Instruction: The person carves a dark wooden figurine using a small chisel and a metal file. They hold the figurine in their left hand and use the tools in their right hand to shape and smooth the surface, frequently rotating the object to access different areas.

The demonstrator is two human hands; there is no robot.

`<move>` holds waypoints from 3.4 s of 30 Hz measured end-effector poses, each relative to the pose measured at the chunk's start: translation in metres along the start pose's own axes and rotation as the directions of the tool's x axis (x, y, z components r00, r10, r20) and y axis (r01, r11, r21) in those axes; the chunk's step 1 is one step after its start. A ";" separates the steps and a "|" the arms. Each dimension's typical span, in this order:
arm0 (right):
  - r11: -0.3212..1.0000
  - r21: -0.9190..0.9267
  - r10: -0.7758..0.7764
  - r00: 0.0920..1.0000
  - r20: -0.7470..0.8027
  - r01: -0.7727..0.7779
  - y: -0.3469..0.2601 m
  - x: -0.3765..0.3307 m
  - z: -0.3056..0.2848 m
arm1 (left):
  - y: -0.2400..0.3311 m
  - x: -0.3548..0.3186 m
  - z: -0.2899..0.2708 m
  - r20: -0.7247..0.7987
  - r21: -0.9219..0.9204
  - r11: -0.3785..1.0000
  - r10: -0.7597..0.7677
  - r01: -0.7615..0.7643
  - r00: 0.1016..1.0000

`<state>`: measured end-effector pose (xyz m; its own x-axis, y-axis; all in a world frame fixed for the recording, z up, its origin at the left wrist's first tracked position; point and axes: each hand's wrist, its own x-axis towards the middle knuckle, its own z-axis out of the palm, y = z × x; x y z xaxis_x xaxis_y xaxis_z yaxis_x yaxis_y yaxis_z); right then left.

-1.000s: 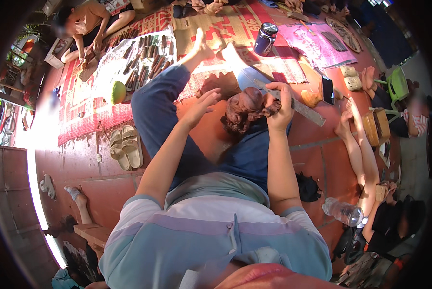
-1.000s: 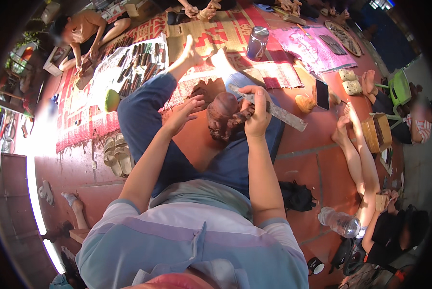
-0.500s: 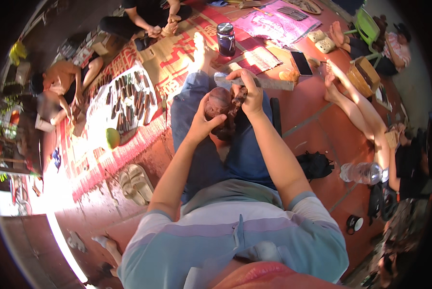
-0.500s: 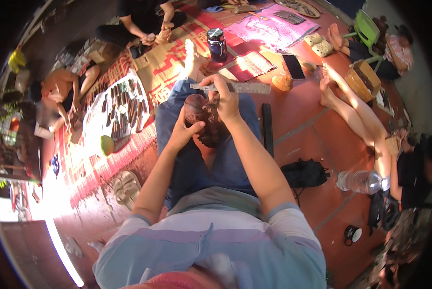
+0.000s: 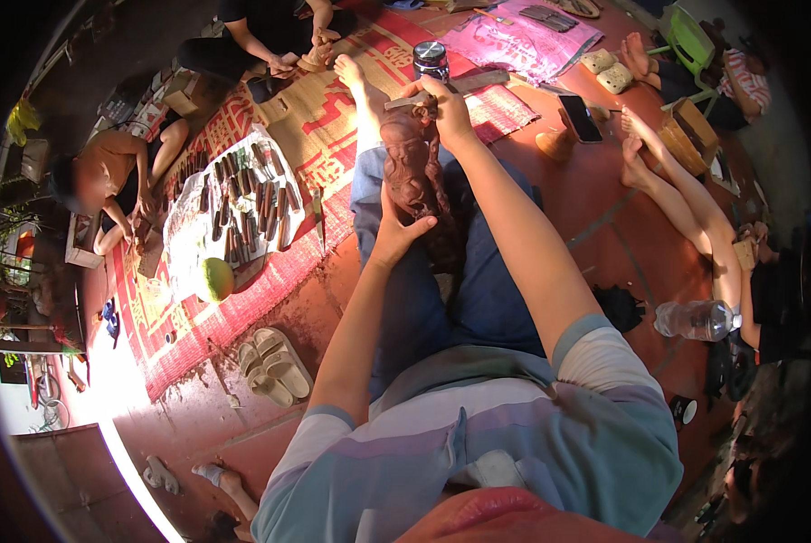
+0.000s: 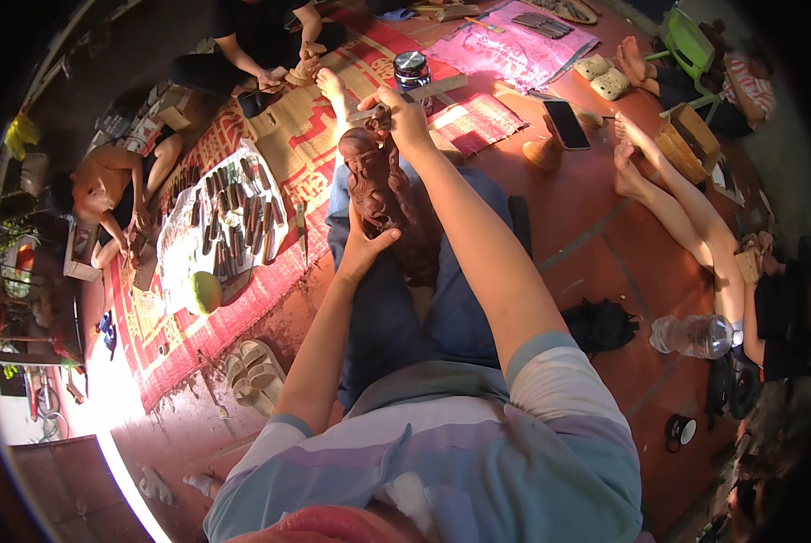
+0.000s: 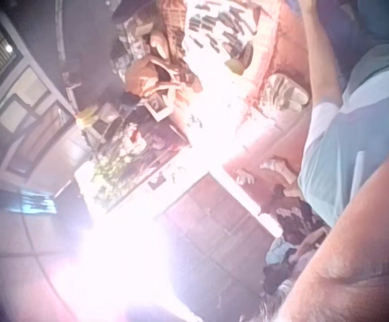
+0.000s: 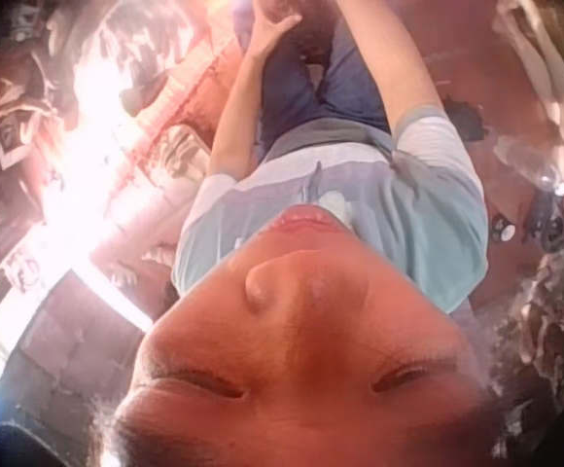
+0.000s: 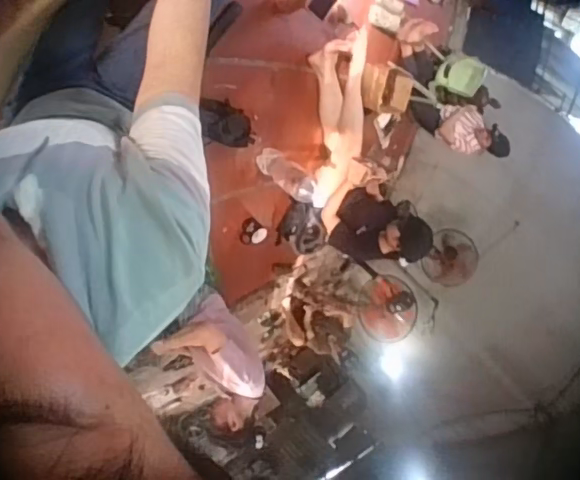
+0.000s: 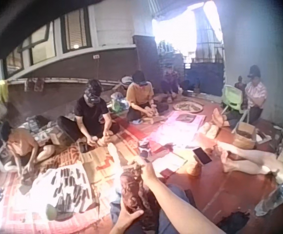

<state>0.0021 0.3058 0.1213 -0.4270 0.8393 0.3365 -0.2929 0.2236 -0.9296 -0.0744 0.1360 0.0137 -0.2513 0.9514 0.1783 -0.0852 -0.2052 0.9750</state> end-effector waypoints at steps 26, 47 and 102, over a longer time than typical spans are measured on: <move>0.967 0.000 0.252 0.959 -0.128 -0.254 0.087 -0.001 0.018 | -0.001 -0.022 0.009 -0.244 -0.059 0.979 -0.202 0.193 0.948; 0.995 0.103 0.029 0.949 -0.314 0.003 -0.048 -0.168 -0.058 | 0.003 -0.033 0.020 -0.387 0.102 0.959 -0.207 0.265 0.899; 0.993 -0.094 0.067 0.998 -0.005 -0.067 0.021 -0.052 0.011 | -0.028 0.035 -0.012 -0.370 0.273 0.961 0.141 -0.037 0.918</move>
<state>0.0089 0.2620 0.0857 -0.4417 0.8548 0.2724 -0.1817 0.2121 -0.9602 -0.0920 0.1721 -0.0092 -0.5993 0.7599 0.2518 0.1910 -0.1697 0.9668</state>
